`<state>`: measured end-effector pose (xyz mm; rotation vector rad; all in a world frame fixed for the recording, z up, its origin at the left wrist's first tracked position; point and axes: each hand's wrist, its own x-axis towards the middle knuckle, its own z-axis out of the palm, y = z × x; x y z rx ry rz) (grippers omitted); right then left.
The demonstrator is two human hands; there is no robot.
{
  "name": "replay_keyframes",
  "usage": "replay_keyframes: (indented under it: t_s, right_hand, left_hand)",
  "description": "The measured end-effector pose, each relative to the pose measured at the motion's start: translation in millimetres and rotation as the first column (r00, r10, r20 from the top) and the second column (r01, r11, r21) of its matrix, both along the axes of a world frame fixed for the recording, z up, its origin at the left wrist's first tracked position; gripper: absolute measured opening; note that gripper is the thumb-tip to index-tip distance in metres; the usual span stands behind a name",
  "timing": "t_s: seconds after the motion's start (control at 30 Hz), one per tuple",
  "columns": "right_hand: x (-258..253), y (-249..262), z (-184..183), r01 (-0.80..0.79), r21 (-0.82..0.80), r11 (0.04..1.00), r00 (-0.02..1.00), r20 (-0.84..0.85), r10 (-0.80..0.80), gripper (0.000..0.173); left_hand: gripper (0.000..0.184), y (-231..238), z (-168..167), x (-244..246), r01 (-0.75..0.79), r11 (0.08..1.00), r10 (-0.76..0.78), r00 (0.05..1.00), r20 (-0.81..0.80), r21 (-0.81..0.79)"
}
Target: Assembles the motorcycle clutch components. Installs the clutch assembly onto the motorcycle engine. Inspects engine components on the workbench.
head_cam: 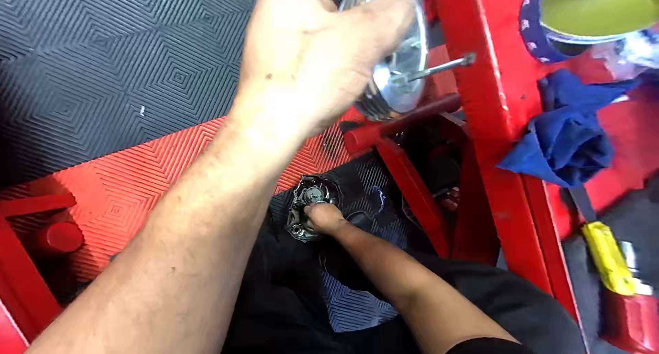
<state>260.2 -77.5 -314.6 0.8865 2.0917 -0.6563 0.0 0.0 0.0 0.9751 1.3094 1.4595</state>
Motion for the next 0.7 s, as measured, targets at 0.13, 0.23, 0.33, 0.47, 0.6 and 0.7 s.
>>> replay_keyframes:
  t_s: [0.13, 0.23, 0.33, 0.47, 0.6, 0.7]
  right_hand:
    - [-12.4, 44.6, 76.3, 0.042, 0.033, 0.999, 0.993, -0.112, -0.038, 0.029]
    - [-5.2, 63.8, 161.8, -0.033, 0.147, 0.989, 0.976, -0.210, 0.064, 0.033]
    - [18.9, 65.0, 252.7, 0.076, 0.269, 0.960, 0.925, -0.378, 0.033, 0.030]
    - [57.4, 49.4, 343.7, 0.625, 0.309, 0.717, 0.557, -0.820, -0.132, 0.019]
    - [68.2, 29.2, 372.5, 0.692, -0.119, 0.712, -0.013, -0.988, -0.153, 0.017]
    - [80.0, 19.9, 368.7, 0.642, -0.095, 0.761, -0.056, -0.995, -0.077, 0.018]
  left_hand:
    - [0.023, -4.1, -0.7, 3.2, -0.014, 0.988, -0.007, 0.990, -0.139, -0.155]
    - [0.018, -10.5, 2.4, 9.1, 0.038, 0.977, -0.078, 0.980, -0.185, -0.209]
    - [0.020, -15.8, 2.9, 18.7, 0.118, 0.959, -0.187, 0.948, -0.257, -0.259]
    - [0.020, -25.8, 9.1, 40.6, 0.254, 0.913, -0.345, 0.898, -0.273, -0.320]
    - [0.017, -44.2, 20.8, 76.1, 0.459, 0.827, -0.490, 0.871, -0.017, -0.325]
    - [0.018, -53.7, 25.3, 101.8, 0.567, 0.766, -0.557, 0.821, 0.128, -0.302]
